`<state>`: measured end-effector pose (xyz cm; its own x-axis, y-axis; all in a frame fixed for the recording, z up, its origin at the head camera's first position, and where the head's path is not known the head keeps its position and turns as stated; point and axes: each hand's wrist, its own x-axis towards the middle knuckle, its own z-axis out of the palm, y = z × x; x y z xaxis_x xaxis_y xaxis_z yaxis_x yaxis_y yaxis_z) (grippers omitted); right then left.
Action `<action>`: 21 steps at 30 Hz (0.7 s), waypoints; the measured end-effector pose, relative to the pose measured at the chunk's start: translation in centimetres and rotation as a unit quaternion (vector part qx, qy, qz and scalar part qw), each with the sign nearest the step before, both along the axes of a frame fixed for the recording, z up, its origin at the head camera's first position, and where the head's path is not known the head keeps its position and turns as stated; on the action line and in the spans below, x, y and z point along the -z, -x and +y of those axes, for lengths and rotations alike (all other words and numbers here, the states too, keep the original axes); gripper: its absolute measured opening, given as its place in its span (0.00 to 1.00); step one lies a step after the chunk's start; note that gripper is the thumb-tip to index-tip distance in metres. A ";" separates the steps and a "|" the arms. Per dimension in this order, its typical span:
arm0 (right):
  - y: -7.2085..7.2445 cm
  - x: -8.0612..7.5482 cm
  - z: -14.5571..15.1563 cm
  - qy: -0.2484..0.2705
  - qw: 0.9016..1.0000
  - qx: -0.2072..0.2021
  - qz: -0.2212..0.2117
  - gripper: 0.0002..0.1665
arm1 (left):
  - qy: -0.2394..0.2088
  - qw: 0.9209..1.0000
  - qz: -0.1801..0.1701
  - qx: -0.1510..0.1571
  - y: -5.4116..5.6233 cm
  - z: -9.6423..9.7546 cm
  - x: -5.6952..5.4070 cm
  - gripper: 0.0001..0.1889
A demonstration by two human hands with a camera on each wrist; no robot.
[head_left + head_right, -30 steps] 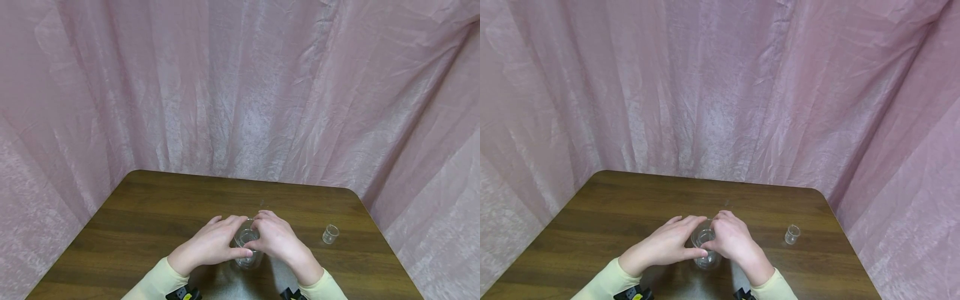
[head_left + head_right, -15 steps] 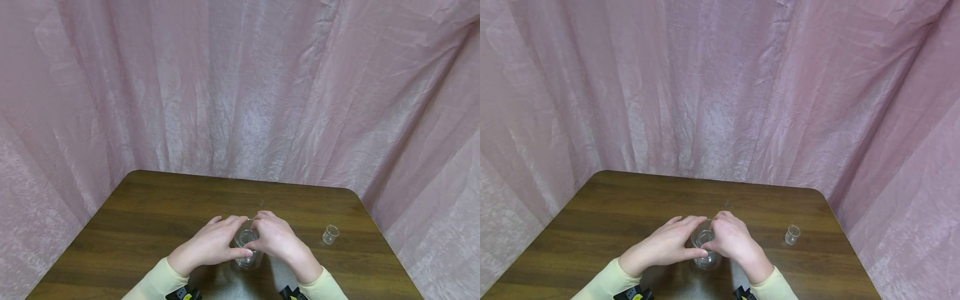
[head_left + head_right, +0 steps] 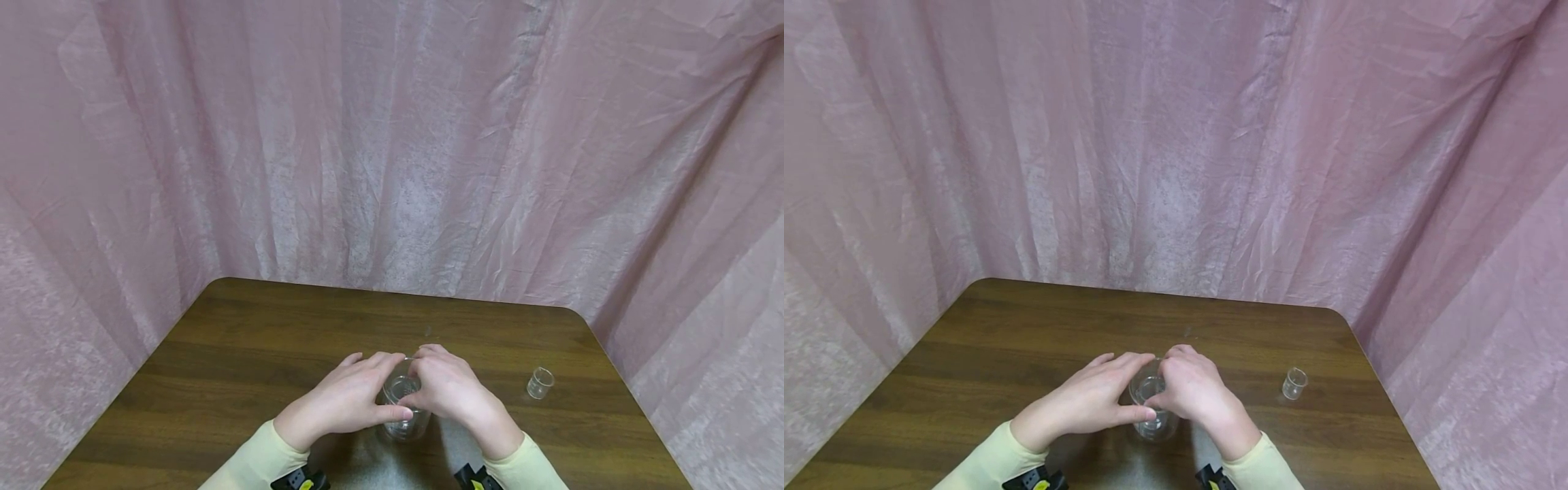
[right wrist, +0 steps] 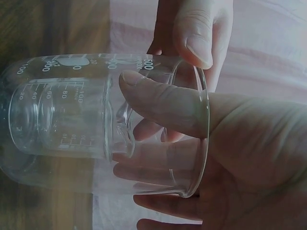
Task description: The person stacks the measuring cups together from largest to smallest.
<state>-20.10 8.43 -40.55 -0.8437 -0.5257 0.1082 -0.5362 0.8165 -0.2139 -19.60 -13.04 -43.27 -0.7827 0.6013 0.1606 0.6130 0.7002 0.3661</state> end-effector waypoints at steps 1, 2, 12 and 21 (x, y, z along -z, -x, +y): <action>0.0 0.0 0.0 0.000 1.000 -0.001 0.002 0.19 | -0.001 1.000 0.000 0.000 0.0 0.0 0.0 0.46; 0.0 0.0 0.0 -0.001 1.000 -0.002 0.003 0.19 | -0.001 1.000 0.000 0.000 0.0 0.0 0.0 0.46; 0.1 0.1 -0.1 -0.008 1.000 0.001 0.007 0.21 | -0.002 1.000 0.002 0.001 -0.1 -0.1 0.0 0.46; 0.1 0.1 -0.1 -0.008 1.000 0.001 0.006 0.22 | -0.002 1.000 0.003 0.001 -0.1 0.0 0.0 0.46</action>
